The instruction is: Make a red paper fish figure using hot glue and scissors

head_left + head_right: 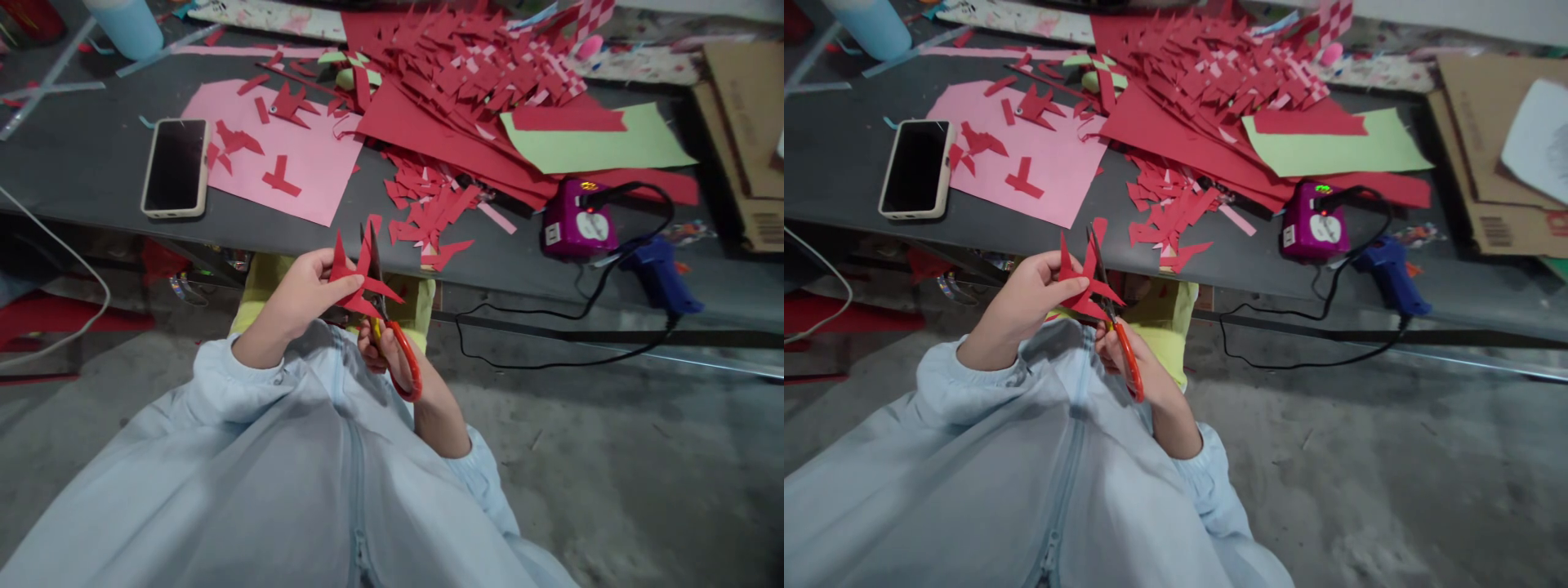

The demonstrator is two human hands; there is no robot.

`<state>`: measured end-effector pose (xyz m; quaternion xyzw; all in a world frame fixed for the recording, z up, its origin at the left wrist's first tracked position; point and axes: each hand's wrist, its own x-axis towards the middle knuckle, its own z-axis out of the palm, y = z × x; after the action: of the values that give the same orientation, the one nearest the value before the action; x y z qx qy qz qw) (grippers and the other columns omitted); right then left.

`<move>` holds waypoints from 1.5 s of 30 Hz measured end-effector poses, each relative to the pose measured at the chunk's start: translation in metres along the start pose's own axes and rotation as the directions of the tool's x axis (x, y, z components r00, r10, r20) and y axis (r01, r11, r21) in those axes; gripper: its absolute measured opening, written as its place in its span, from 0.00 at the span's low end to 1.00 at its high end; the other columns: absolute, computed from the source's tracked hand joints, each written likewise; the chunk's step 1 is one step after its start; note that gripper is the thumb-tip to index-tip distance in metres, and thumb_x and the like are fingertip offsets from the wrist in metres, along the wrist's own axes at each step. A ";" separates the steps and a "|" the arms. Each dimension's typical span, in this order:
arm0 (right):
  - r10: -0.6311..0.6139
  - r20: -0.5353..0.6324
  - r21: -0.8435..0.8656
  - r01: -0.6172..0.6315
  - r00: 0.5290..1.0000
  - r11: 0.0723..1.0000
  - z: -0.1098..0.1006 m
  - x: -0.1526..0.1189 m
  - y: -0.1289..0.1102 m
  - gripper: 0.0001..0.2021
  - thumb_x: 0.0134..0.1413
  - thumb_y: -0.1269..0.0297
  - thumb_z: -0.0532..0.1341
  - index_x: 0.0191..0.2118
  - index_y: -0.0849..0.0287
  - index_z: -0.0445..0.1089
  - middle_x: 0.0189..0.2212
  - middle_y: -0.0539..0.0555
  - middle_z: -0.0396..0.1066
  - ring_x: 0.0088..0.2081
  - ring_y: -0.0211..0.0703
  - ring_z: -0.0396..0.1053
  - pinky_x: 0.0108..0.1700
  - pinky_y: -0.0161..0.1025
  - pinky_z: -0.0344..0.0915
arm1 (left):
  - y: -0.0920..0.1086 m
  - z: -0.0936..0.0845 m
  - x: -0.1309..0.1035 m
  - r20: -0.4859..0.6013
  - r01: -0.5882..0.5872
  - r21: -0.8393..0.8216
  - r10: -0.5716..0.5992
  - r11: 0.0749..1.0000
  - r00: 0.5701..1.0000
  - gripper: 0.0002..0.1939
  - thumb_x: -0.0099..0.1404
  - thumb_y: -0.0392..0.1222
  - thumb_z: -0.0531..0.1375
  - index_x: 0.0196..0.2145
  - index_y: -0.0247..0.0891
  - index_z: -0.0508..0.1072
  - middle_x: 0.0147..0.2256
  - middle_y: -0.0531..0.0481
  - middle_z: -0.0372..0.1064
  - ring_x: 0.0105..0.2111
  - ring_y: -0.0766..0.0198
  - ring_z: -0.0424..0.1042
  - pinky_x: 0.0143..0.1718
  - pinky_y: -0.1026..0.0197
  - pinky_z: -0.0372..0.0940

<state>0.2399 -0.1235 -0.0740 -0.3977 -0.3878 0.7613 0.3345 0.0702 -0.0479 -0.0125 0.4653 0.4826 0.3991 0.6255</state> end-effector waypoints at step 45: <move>-0.006 0.077 0.006 0.005 0.997 1.000 0.010 0.002 0.004 0.28 0.56 0.29 0.54 0.33 0.52 0.56 0.20 0.43 0.53 0.18 0.32 0.44 0.19 0.35 0.44 | -0.005 -0.005 0.000 -0.037 -0.157 0.196 0.167 0.968 0.985 0.12 0.60 0.47 0.65 0.26 0.39 0.69 0.27 0.56 0.64 0.28 0.68 0.62 0.35 0.63 0.61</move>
<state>0.2297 -0.1271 -0.0739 -0.3661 -0.3993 0.7762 0.3225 0.0657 -0.0484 -0.0179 0.5507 0.4957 0.4125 0.5301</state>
